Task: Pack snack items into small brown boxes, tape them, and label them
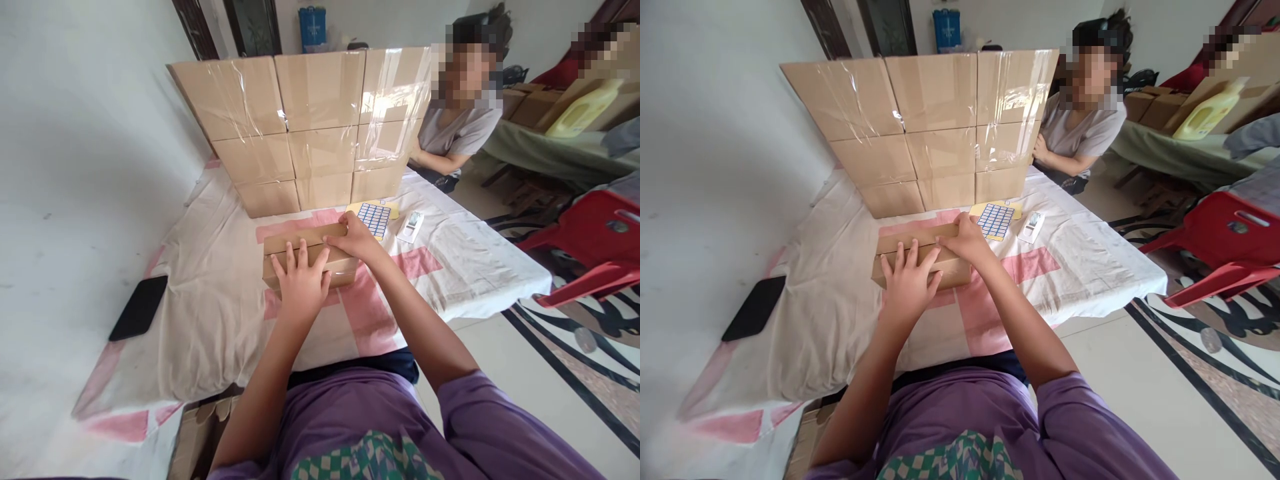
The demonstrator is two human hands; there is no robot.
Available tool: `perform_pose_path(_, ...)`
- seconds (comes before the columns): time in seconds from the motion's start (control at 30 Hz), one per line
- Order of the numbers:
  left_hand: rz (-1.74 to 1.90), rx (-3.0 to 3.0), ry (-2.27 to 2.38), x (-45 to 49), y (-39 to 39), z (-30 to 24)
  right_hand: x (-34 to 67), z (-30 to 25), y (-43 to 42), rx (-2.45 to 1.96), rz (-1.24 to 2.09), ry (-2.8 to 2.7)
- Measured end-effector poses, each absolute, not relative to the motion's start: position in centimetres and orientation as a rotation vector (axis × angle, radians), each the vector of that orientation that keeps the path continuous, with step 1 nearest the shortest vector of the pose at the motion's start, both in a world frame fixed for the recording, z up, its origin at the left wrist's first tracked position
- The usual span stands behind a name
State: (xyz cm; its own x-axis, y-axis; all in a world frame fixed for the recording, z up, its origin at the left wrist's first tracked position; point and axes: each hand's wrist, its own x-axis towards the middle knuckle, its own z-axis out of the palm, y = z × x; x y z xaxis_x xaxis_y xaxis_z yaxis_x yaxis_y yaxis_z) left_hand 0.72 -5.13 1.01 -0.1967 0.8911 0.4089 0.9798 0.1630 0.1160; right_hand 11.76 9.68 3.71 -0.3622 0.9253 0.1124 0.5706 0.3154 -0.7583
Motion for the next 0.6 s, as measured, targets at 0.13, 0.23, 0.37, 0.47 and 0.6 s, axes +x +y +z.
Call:
perform_pose_path(0.13, -0.564, -1.891, -2.181, 0.8, -5.1, 0.8, 11.3, 4.3, 10.7, -1.303, 0.938, -2.147)
perform_pose_path(0.23, -0.603, -1.988, -2.126, 0.5, -4.8, 0.9, 11.0, 4.2, 11.2, -1.263, 0.912, -2.187)
perform_pose_path(0.37, -0.591, -2.095, -2.036, -0.1, -4.2, 1.4, 11.0, 3.4, 12.0, -1.202, 0.864, -2.147)
perform_pose_path(0.47, -0.572, -2.136, -1.965, -0.1, -3.7, 1.8, 11.2, 3.0, 12.7, -1.213, 0.878, -2.072)
perform_pose_path(0.6, -0.587, -2.144, -1.879, 0.5, -3.3, 1.4, 11.2, 2.4, 13.9, -1.193, 0.966, -2.048)
